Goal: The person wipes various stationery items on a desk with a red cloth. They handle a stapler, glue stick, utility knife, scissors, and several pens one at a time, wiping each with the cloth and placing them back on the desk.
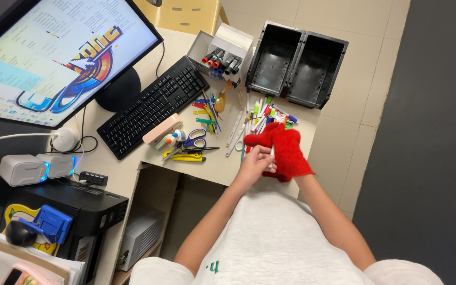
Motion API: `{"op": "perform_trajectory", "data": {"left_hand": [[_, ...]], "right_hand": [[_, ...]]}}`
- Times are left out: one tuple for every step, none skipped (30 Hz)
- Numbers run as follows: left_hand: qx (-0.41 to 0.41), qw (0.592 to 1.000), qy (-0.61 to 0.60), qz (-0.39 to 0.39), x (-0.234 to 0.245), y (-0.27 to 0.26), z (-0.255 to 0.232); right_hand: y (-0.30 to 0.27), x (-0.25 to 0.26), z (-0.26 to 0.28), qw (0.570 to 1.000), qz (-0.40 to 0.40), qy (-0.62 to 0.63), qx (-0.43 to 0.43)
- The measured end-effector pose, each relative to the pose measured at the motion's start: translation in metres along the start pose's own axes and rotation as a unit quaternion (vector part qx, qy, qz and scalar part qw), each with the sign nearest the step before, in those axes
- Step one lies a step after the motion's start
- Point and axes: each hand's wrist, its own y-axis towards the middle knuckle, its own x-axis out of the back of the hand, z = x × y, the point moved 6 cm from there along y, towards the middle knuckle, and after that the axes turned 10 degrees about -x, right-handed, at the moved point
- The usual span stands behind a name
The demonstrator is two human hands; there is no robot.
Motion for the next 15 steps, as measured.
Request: {"op": "perform_trajectory", "data": {"left_hand": [[-0.001, 1.000, -0.001, -0.001, -0.004, -0.004, -0.003], [0.015, 0.999, -0.009, 0.031, -0.012, -0.009, -0.004], [0.031, 0.997, -0.016, 0.063, -0.019, -0.015, -0.006], [0.031, 0.997, -0.016, 0.064, -0.023, -0.019, -0.009], [0.040, 0.996, -0.032, 0.078, -0.030, -0.023, -0.011], [0.049, 0.993, -0.048, 0.092, -0.036, -0.027, -0.015], [0.049, 0.993, -0.047, 0.093, -0.036, -0.027, -0.012], [0.048, 0.993, -0.045, 0.096, -0.037, -0.029, -0.008], [0.047, 0.993, -0.043, 0.098, -0.038, -0.030, -0.005], [0.047, 0.993, -0.043, 0.098, -0.038, -0.031, -0.007], [0.045, 0.993, -0.013, 0.105, -0.037, -0.033, -0.008], [0.043, 0.993, 0.017, 0.109, -0.035, -0.035, -0.010], [0.042, 0.993, 0.016, 0.108, -0.033, -0.038, -0.019], [0.048, 0.992, 0.037, 0.114, -0.032, -0.042, -0.026], [0.054, 0.990, 0.059, 0.120, -0.030, -0.045, -0.034]], "right_hand": [[0.003, -0.015, -0.019, 0.999, 0.008, -0.036, -0.019], [0.006, -0.030, -0.037, 0.997, 0.016, -0.070, -0.037], [0.009, -0.045, -0.055, 0.993, 0.023, -0.105, -0.055], [0.011, -0.056, -0.070, 0.987, 0.029, -0.140, -0.075], [0.014, -0.067, -0.086, 0.979, 0.036, -0.174, -0.095], [0.018, -0.077, -0.101, 0.971, 0.042, -0.208, -0.115], [0.023, -0.065, -0.100, 0.960, 0.047, -0.241, -0.134], [0.026, -0.056, -0.094, 0.948, 0.053, -0.274, -0.155], [0.034, -0.051, -0.083, 0.934, 0.059, -0.307, -0.175], [0.033, -0.019, -0.061, 0.934, 0.059, -0.307, -0.175], [0.030, 0.008, -0.043, 0.941, 0.100, -0.251, -0.205], [0.027, 0.035, -0.024, 0.942, 0.141, -0.194, -0.234], [0.024, 0.051, -0.012, 0.942, 0.141, -0.194, -0.233], [0.021, 0.066, 0.001, 0.949, 0.147, -0.164, -0.224], [0.017, 0.081, 0.015, 0.955, 0.152, -0.134, -0.215]]}}
